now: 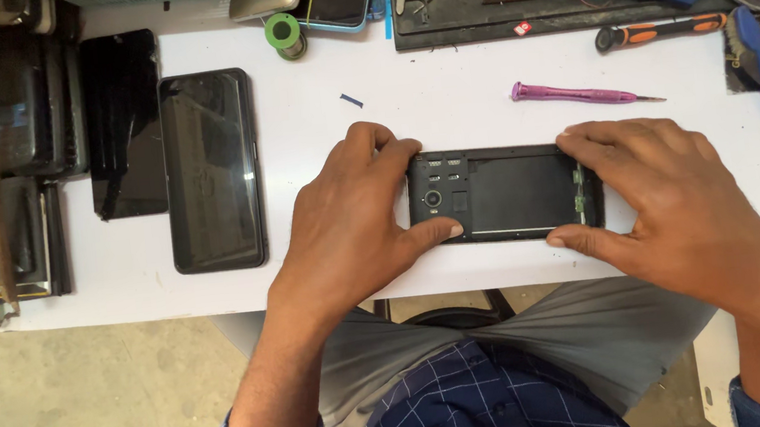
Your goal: The person uses a pink screwdriver to adjust components on a disassembled smartphone motherboard, then aligns and snaps the back cover into place. They handle the phone and its frame, checking fit and alignment throughout.
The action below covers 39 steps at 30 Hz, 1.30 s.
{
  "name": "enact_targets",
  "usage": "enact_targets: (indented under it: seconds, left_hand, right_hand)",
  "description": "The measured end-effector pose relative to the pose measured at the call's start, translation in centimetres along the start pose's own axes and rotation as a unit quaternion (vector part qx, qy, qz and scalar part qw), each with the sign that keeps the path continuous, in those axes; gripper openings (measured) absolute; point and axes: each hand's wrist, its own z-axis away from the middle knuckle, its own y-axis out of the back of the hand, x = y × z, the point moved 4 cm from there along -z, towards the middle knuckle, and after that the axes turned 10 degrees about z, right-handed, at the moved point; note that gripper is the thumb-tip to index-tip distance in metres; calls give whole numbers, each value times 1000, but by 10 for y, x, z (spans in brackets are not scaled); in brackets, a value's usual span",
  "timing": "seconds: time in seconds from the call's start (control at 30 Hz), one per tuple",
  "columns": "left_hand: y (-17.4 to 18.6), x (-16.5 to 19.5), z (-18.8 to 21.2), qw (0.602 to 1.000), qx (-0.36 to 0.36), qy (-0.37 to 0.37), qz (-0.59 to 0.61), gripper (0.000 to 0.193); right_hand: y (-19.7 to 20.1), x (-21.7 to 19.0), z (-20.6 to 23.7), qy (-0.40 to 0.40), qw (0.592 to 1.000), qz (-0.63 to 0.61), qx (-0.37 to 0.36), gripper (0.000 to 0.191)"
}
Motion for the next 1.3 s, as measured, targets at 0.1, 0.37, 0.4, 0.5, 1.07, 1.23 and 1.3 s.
enact_targets:
  seconds: [0.1,0.37,0.4,0.5,1.07,1.23,1.3]
  left_hand:
    - [-1,-2,-3,1000,-21,19,6,75]
    - [1,4,-13,995,-82,64,15,69]
    - [1,5,-12,994,-84,70,30,68]
    - [-7,4,-6,981,-119,139,60,63]
    - [-24,-5,30,948,9,-18,317,29]
    - [-27,-8,31,950,13,-9,313,24]
    - [-29,-9,30,949,17,-12,314,22]
  right_hand:
    - [0,0,-1,3,1000,-4,-5,84]
    - [8,-4,-3,0,999,-40,-2,90]
    - [9,-5,-2,-7,999,-52,4,92]
    - [8,-8,2,-55,987,-134,69,91]
    - [-19,-5,33,-93,910,-368,167,22]
    - [-20,-5,33,-80,904,-383,174,22]
    - [-20,-4,32,-77,901,-391,174,22]
